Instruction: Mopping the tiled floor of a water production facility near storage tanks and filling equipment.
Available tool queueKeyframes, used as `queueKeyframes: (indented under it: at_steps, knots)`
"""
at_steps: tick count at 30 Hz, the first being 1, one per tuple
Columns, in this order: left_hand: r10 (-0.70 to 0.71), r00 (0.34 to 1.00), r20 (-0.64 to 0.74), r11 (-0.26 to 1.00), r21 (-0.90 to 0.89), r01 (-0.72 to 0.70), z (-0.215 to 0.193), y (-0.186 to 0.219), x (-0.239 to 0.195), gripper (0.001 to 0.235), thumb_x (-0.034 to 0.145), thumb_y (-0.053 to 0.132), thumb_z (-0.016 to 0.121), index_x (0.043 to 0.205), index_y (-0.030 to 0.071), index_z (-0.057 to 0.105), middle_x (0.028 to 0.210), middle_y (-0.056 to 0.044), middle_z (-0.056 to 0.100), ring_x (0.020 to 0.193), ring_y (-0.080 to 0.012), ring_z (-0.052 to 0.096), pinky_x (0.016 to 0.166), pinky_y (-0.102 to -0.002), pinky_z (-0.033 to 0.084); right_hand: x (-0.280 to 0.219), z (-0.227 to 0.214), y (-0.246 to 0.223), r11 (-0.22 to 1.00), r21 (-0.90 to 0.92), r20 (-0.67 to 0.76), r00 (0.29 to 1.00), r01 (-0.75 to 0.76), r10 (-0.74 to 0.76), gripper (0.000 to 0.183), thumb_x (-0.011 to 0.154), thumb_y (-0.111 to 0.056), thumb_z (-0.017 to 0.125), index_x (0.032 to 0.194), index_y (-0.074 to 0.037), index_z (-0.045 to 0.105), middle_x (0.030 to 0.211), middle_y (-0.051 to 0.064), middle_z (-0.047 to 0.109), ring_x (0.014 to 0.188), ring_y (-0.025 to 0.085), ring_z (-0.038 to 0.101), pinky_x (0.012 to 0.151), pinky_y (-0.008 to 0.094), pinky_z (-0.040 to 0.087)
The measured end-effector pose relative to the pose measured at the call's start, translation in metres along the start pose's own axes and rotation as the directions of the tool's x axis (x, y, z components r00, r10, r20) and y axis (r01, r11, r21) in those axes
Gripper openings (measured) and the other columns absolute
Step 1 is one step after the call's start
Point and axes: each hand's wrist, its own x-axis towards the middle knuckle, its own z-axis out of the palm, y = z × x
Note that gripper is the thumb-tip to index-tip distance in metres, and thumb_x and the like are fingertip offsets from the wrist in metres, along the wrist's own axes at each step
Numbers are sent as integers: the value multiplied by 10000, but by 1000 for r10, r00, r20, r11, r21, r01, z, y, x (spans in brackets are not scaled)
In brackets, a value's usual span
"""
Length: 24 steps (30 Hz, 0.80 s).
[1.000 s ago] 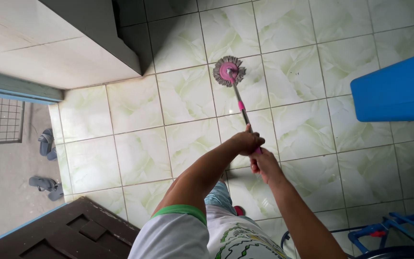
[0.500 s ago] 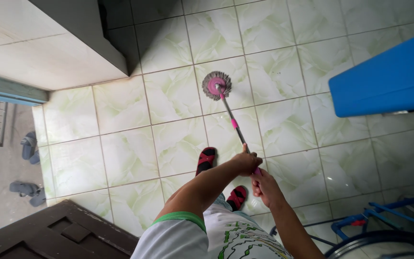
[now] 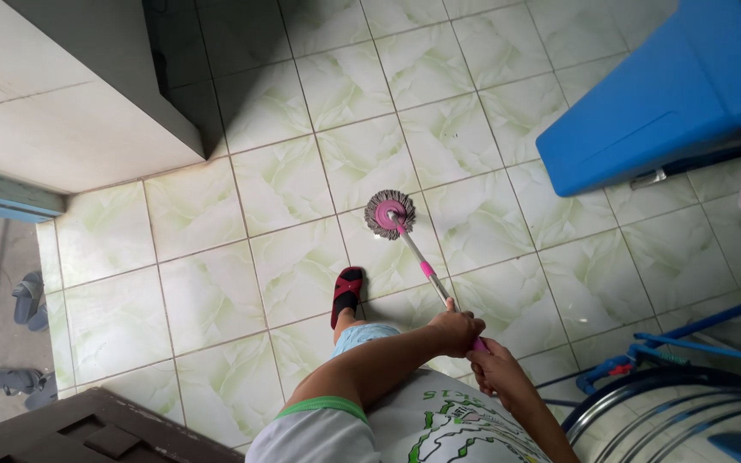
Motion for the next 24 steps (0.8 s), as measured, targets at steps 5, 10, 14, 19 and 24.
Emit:
queueKeyframes:
  at_steps: [5, 10, 14, 19, 24]
  knots:
    - [-101, 994, -34, 994, -38, 100, 16, -33, 25, 388, 942, 301, 688, 1243, 75, 592, 1223, -231, 638, 1193, -473, 605, 1212, -614, 245, 28, 2, -18, 986, -169, 13, 1000, 12, -9, 142, 887, -86, 622, 973, 3, 551, 624, 46, 482, 433, 143, 380, 393, 329, 309]
    - [-63, 994, -87, 991, -121, 52, 1, -65, 31, 282, 951, 234, 624, 1190, 85, 603, 1197, -190, 666, 1167, -380, 649, 1246, -666, 185, 82, 5, -19, 991, -123, 45, 998, 59, -54, 114, 866, -77, 629, 915, -1, 558, 583, 61, 490, 383, 166, 375, 352, 344, 282]
    - [-44, 990, -137, 999, 14, 46, 5, -126, 68, 303, 903, 226, 638, 1161, 72, 603, 1143, -167, 686, 1205, -339, 638, 1217, -725, 164, 143, 17, -36, 994, -73, 48, 996, 80, -77, 90, 875, -108, 624, 899, -59, 554, 556, 44, 478, 358, 156, 381, 331, 338, 285]
    - [-32, 996, -88, 999, 24, 34, -49, -207, 78, 293, 916, 203, 645, 1187, 93, 641, 1161, -182, 680, 1146, -375, 661, 1263, -726, 105, 197, 59, -102, 995, -80, 70, 996, 55, -50, 157, 898, -164, 640, 859, -61, 528, 533, 82, 464, 347, 201, 412, 335, 361, 306]
    - [5, 999, -36, 999, 48, -3, -132, -283, 91, 353, 814, 179, 725, 1143, 74, 651, 1135, -166, 696, 1207, -343, 632, 1239, -696, 148, 241, 93, -206, 997, -73, 87, 996, -30, 36, 184, 850, -91, 679, 851, -38, 503, 638, 73, 510, 444, 170, 438, 400, 345, 301]
